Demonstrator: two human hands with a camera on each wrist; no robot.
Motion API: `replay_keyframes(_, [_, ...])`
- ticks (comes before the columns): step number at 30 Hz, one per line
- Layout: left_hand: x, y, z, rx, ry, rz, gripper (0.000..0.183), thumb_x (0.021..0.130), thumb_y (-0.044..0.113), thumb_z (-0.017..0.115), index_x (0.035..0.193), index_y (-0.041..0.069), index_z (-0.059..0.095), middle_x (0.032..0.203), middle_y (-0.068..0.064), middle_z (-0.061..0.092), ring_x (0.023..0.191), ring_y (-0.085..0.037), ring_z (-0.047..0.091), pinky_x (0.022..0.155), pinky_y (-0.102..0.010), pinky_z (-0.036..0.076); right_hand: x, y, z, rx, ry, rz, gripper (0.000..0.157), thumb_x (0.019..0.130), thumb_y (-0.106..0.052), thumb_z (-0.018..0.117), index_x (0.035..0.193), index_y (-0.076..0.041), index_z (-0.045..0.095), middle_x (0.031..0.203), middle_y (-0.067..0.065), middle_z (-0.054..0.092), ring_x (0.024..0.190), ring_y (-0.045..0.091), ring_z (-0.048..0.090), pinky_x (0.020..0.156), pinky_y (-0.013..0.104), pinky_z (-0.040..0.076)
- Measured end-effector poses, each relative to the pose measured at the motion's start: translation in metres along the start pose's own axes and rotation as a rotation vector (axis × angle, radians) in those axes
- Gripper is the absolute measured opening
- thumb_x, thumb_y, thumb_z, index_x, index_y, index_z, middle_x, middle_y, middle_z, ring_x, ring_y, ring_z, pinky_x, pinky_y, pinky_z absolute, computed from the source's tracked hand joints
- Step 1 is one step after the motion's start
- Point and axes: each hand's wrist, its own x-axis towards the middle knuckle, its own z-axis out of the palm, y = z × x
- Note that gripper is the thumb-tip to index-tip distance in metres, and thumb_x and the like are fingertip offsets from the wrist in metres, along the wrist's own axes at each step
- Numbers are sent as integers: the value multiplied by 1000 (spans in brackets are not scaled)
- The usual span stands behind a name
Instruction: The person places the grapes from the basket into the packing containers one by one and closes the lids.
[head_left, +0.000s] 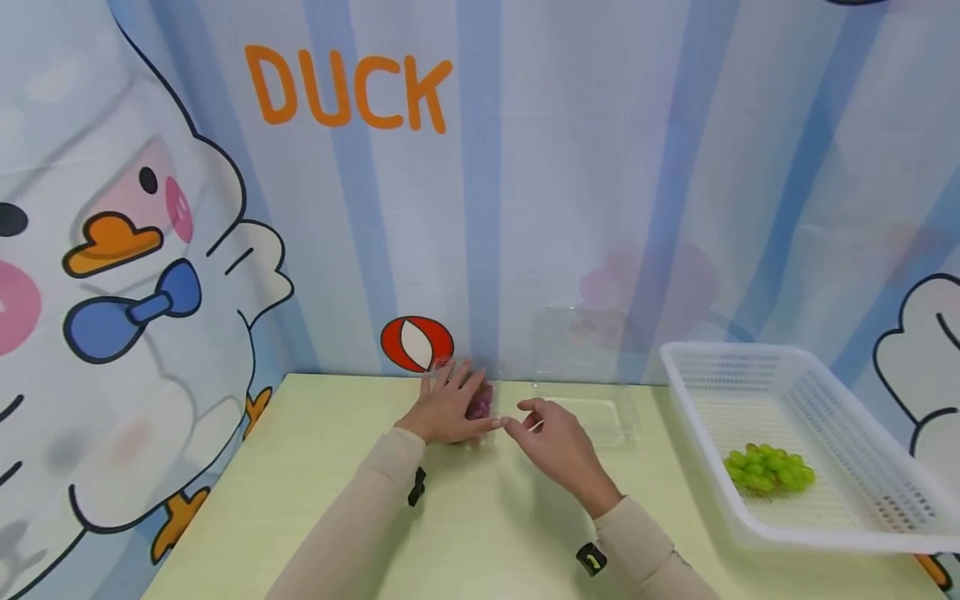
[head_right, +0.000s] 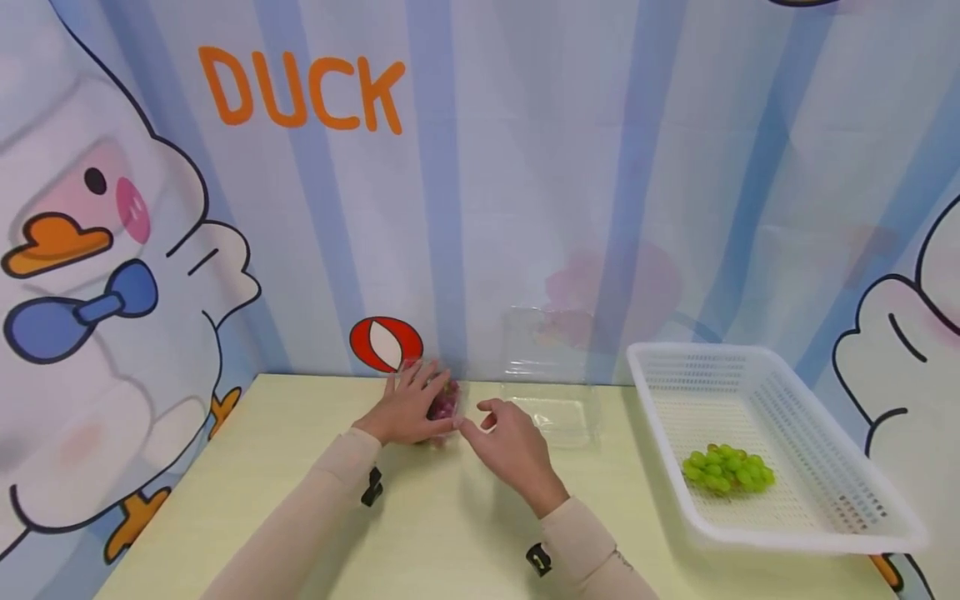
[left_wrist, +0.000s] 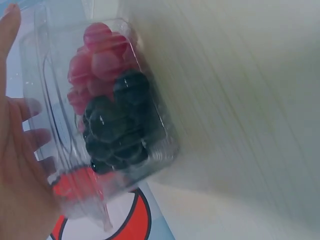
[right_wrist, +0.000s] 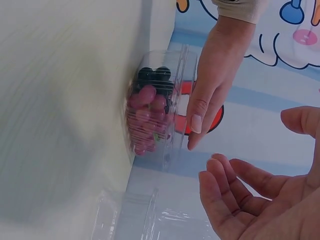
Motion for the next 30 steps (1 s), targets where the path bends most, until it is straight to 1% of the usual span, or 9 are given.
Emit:
replay_keyframes(3, [4,2,0,20,15,19,96,88,81,48,159,16,37,166,-13,27,152,-43,21,115,-74,16,0,1,-5,-2,2,-6,52,96,-50,65,131,-11,66,101,0,71,91,14,66,72,36,55])
replay_keyframes(7, [9,6,1,35,14,24,95,89,79,48,159,17,36,167,-13,26,152,-42,22,115,-74,17,0,4,-13,-13,10,0,52,96,-50,65,132,-12,66,102,-1,71,92,14,67,74,37,55])
replay_keyframes(12, [15,11,3,33,-15,31,99,88,82,46,161,16,33,168,-13,22,153,-42,20,113,-76,18,0,7,-23,-52,-2,-5,58,96,-56,62,135,-12,64,111,2,70,98,17,67,77,40,56])
replay_keyframes(15, [19,14,5,22,-30,43,101,87,83,45,161,16,31,168,-14,20,153,-42,18,112,-77,19,-1,9,-28,-85,-22,-12,64,96,-61,59,138,-13,62,117,5,70,105,21,67,81,44,56])
replay_keyframes(18, [22,17,8,-4,-42,48,102,87,84,45,162,18,29,169,-13,17,154,-42,15,112,-78,18,-1,11,-31,-112,-29,-20,67,96,-63,58,140,-13,60,120,6,69,110,26,67,85,47,56])
replay_keyframes(25, [26,26,10,-19,-79,59,101,88,83,45,163,19,25,171,-13,11,155,-43,11,112,-77,16,-5,20,-39,-122,-28,5,71,96,-67,54,142,-14,59,124,6,67,115,29,65,88,51,54])
replay_keyframes(30, [29,32,9,-18,-88,64,98,89,81,46,163,20,26,171,-12,10,155,-43,12,113,-77,15,-9,24,-48,-132,-29,17,72,96,-68,53,142,-13,58,128,7,65,116,30,64,89,52,54])
